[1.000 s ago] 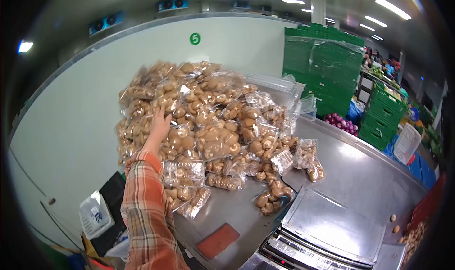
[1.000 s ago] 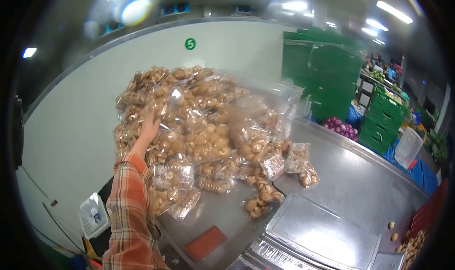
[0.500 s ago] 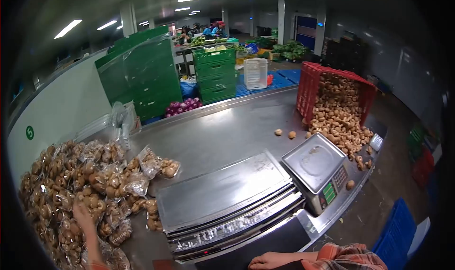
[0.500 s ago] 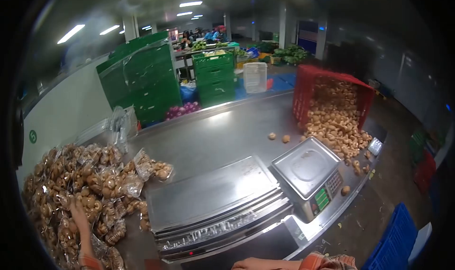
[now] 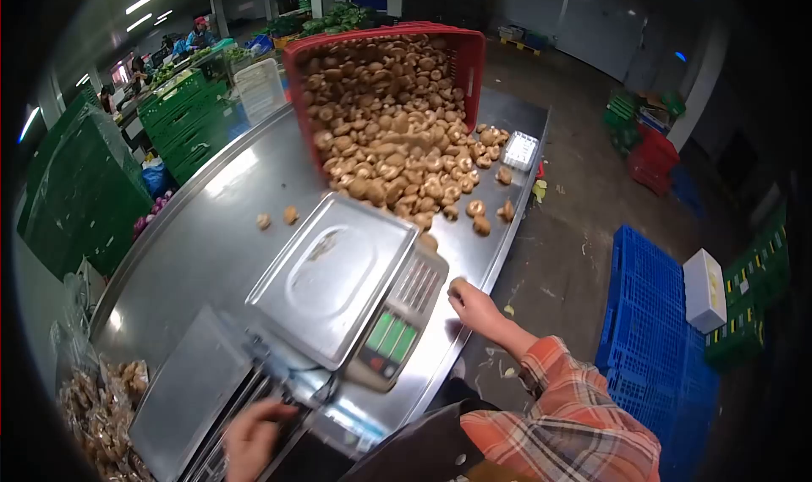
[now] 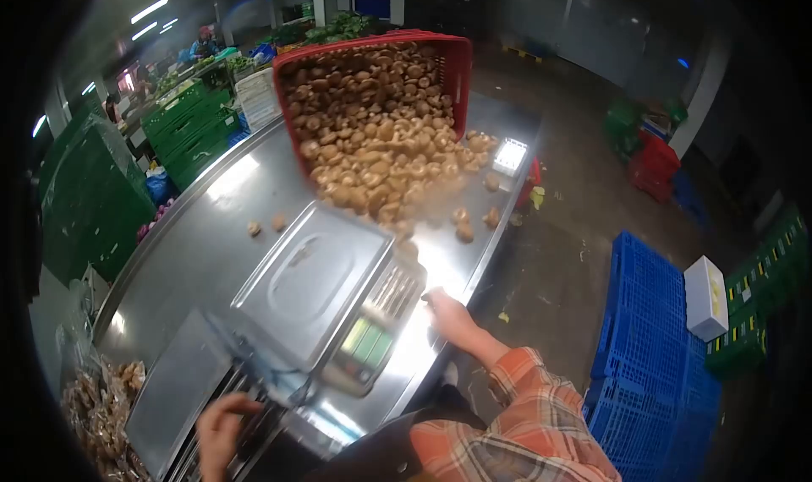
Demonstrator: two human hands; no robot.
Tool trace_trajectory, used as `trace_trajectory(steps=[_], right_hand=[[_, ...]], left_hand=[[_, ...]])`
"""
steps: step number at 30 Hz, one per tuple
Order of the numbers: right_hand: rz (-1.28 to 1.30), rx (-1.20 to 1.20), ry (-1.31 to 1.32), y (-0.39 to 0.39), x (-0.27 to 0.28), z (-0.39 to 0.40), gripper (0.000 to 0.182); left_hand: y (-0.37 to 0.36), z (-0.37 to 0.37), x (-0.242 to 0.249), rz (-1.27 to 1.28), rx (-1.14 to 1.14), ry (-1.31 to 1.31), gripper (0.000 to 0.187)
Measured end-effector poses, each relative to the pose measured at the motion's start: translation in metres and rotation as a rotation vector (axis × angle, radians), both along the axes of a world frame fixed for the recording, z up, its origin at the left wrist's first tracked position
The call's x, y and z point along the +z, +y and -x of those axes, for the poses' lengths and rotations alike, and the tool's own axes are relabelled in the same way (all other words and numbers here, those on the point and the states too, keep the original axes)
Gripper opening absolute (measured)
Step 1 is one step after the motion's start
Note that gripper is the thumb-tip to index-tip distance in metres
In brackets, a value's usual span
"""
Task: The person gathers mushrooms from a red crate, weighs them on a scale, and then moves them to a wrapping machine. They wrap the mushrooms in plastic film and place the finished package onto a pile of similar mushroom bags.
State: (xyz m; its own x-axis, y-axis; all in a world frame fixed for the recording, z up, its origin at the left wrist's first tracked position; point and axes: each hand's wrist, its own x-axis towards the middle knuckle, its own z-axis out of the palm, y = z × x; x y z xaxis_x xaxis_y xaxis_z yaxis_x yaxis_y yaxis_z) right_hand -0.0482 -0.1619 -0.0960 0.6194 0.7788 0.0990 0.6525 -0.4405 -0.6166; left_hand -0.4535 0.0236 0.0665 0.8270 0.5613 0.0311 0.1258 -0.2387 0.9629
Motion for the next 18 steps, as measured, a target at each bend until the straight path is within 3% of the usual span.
trace_trajectory(steps=[1,3,6,7,9,10,12,15,18], right_hand=[[0.060,0.074,-0.248,-0.001,-0.007,-0.033,0.031],[0.481,0.274,-0.181,0.001,-0.001,-0.068,0.038],[0.373,0.435,0.051,0.001,-0.018,-0.107,0.028],[0.201,0.476,0.036,-0.003,-0.022,-0.121,0.026],[0.247,0.537,0.092,0.005,-0.003,-0.149,0.025],[0.288,0.497,0.013,0.012,0.020,-0.161,0.025],[-0.064,0.365,0.093,0.021,0.026,-0.196,0.028],[-0.121,0.086,-0.018,0.068,-0.017,-0.271,0.028],[-0.146,0.003,0.061,0.139,0.006,-0.317,0.026]], left_hand=[[-0.015,-0.044,-0.011,0.096,-0.074,0.114,0.034],[-0.040,-0.139,-0.032,0.190,-0.231,0.145,0.031],[-0.066,-0.234,-0.069,0.252,-0.307,0.234,0.034],[-0.070,-0.255,-0.075,0.250,-0.314,0.266,0.036],[-0.070,-0.285,-0.087,0.302,-0.329,0.257,0.041],[-0.066,-0.294,-0.085,0.255,-0.296,0.292,0.038],[-0.066,-0.313,-0.105,0.279,-0.223,0.295,0.036],[-0.062,-0.342,-0.127,0.317,-0.186,0.223,0.035],[-0.057,-0.365,-0.126,0.391,-0.163,0.248,0.034]])
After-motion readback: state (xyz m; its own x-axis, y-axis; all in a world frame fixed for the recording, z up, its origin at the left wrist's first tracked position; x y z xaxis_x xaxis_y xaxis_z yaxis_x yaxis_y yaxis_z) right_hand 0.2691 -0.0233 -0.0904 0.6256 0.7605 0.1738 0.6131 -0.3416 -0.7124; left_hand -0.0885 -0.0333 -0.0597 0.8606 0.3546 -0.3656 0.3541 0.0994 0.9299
